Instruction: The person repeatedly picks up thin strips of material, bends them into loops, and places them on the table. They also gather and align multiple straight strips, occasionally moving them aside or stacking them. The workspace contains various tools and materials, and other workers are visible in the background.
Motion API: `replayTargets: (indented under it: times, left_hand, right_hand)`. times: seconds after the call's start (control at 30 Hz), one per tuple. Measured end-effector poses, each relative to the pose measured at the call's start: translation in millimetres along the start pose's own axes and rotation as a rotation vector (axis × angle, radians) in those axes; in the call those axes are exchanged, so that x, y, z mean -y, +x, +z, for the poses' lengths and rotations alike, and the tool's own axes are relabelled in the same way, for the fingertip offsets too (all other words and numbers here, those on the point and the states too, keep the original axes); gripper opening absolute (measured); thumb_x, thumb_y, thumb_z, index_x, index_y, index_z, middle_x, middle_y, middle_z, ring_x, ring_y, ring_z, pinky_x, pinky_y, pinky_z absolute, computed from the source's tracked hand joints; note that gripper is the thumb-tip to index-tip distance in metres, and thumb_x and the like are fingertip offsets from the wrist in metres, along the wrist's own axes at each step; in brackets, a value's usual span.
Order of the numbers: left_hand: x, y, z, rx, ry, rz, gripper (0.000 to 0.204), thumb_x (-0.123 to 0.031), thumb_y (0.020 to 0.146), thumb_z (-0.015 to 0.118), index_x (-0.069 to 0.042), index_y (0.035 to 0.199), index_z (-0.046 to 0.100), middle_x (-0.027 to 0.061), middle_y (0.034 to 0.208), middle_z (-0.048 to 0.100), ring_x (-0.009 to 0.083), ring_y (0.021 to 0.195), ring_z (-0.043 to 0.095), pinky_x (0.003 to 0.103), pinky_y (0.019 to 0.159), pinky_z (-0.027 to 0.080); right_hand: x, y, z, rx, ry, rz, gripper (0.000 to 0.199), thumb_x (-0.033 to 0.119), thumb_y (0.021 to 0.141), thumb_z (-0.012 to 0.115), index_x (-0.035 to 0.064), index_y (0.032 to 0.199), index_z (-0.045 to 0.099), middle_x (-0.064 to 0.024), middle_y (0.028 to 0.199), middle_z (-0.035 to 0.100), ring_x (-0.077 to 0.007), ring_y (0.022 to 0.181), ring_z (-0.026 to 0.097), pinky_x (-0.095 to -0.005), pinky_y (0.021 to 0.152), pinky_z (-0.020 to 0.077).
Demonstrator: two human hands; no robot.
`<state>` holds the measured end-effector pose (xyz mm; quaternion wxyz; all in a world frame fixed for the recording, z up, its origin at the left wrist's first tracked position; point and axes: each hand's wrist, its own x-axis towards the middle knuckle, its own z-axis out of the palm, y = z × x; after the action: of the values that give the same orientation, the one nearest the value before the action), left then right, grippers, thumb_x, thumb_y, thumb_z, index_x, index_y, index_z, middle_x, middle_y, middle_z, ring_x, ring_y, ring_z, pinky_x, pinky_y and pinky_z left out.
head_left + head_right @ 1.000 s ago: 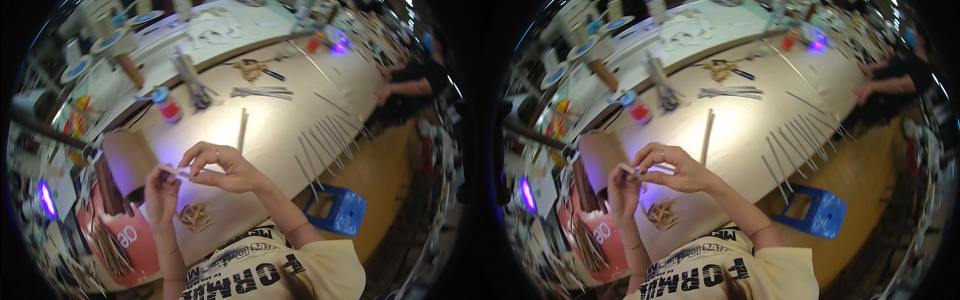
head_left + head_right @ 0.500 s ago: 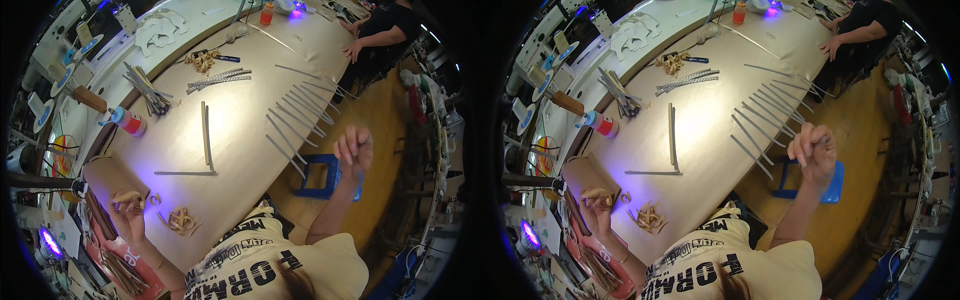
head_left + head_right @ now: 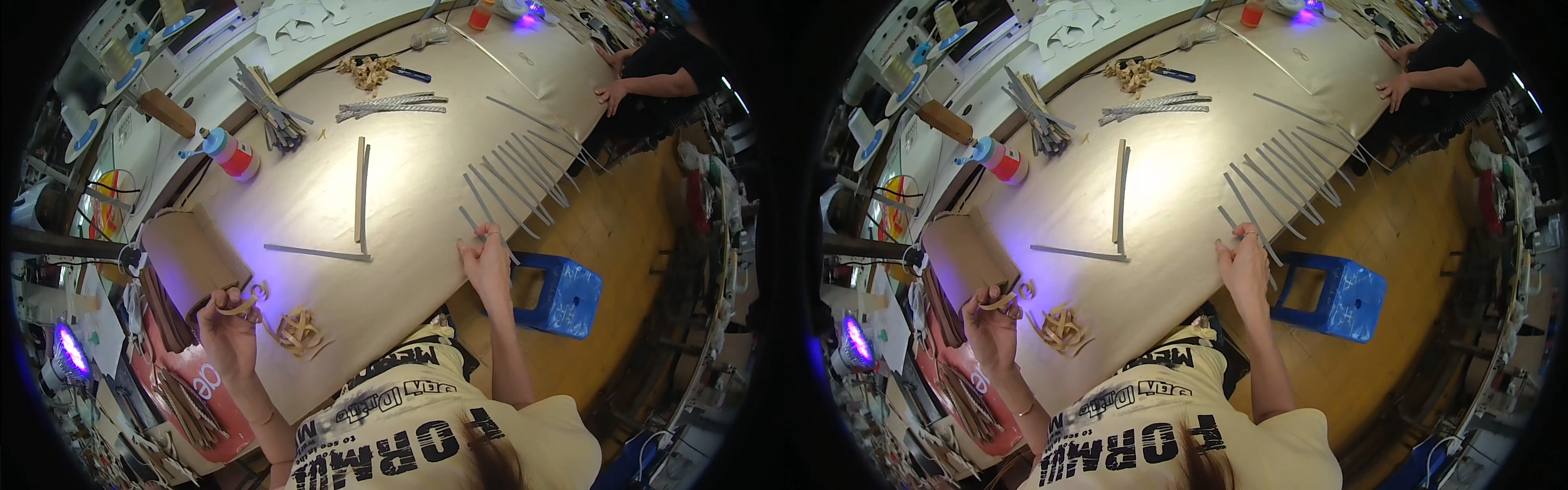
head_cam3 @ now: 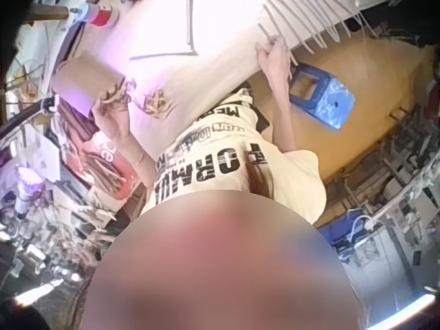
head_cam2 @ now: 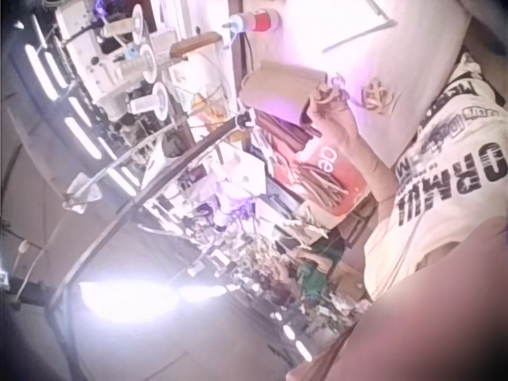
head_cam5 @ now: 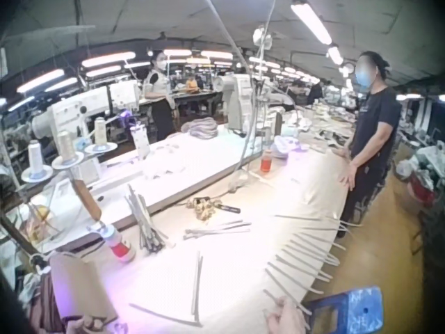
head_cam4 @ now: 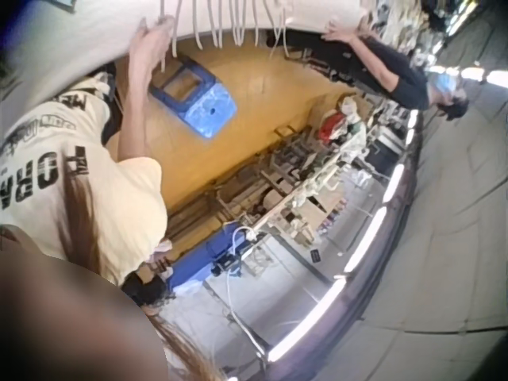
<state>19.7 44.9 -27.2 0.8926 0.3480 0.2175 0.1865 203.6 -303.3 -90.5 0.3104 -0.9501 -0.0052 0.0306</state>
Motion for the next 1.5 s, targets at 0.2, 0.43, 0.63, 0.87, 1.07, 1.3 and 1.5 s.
replayTargets:
  times: [0.2, 0.43, 0.63, 0.87, 1.07, 1.3, 1.5]
  left_hand:
    - [8.7, 1.3, -3.4, -0.008, 0.002, -0.027, 0.016, -0.027, 0.095, 0.05, -0.012, 0.088, 0.048, 0.0047, 0.094, 0.056, 0.016, 0.086, 0.053, 0.032, 0.073, 0.042]
    - [14.9, -1.8, 2.1, 0.035, 0.152, 0.003, 0.018, -0.025, 0.093, 0.049, -0.011, 0.083, 0.046, 0.0079, 0.098, 0.059, 0.0176, 0.088, 0.054, 0.033, 0.076, 0.042]
    - [19.4, -32.5, -7.5, -0.017, 0.785, 0.111, 0.019, -0.015, 0.091, 0.053, -0.002, 0.077, 0.054, 0.0101, 0.098, 0.066, 0.0169, 0.077, 0.059, 0.029, 0.076, 0.048]
    - [64.7, -56.3, -16.9, -0.192, 1.53, 0.293, 0.021, -0.014, 0.079, 0.077, -0.003, 0.087, 0.062, 0.0084, 0.092, 0.058, 0.0216, 0.064, 0.059, 0.033, 0.059, 0.049]
    - [54.0, -65.1, -12.6, -0.369, 1.377, 0.443, 0.024, -0.009, 0.076, 0.08, -0.004, 0.094, 0.065, 0.0069, 0.099, 0.06, 0.0125, 0.057, 0.05, 0.025, 0.053, 0.042]
    - [35.4, -57.0, -12.3, -0.51, 1.201, 0.757, 0.011, 0.001, 0.082, 0.07, -0.001, 0.091, 0.066, 0.0071, 0.095, 0.064, 0.0084, 0.058, 0.05, 0.023, 0.052, 0.039]
    - [34.8, -24.8, -2.0, -0.39, 1.169, 0.624, 0.01, -0.005, 0.086, 0.069, -0.001, 0.096, 0.067, 0.0071, 0.091, 0.066, 0.0116, 0.063, 0.053, 0.026, 0.059, 0.043]
  right_hand:
    - [1.4, 8.8, -7.3, 0.177, 0.203, 0.324, 0.039, 0.027, 0.083, 0.076, 0.0009, 0.094, 0.05, -0.0183, 0.071, 0.064, -0.038, 0.071, 0.066, -0.0469, 0.067, 0.0501]
    - [8.9, -6.8, -1.6, 0.067, -0.307, 0.252, 0.057, 0.052, 0.086, 0.067, -0.0051, 0.082, 0.061, -0.0265, 0.083, 0.068, -0.0427, 0.083, 0.068, -0.0507, 0.072, 0.0519]
    - [22.8, -13.0, -12.8, 0.03, -0.516, 0.253, 0.066, 0.061, 0.087, 0.06, -0.0046, 0.085, 0.065, -0.0266, 0.083, 0.067, -0.0448, 0.088, 0.066, -0.0518, 0.076, 0.0509]
    - [66.9, -16.0, -43.4, -0.088, -0.47, -0.212, 0.038, 0.042, 0.091, 0.063, 0.0039, 0.088, 0.065, -0.0145, 0.091, 0.062, -0.0359, 0.092, 0.06, -0.0463, 0.079, 0.0479]
    - [136.6, -10.5, 51.6, 0.289, -0.058, -0.815, 0.031, 0.026, 0.086, 0.071, 0.0054, 0.109, 0.066, -0.0127, 0.101, 0.062, -0.0298, 0.098, 0.058, -0.0407, 0.086, 0.0451]
    - [153.6, -24.8, 133.5, 0.185, -0.282, -1.19, 0.041, 0.007, 0.085, 0.057, -0.0017, 0.125, 0.059, -0.0092, 0.095, 0.064, -0.023, 0.093, 0.06, -0.0369, 0.086, 0.0442]
    - [150.3, -12.3, 140.2, 0.209, -0.296, -1.186, 0.044, 0.006, 0.083, 0.057, -0.0003, 0.126, 0.06, -0.0067, 0.085, 0.066, -0.0203, 0.088, 0.062, -0.0353, 0.08, 0.045]
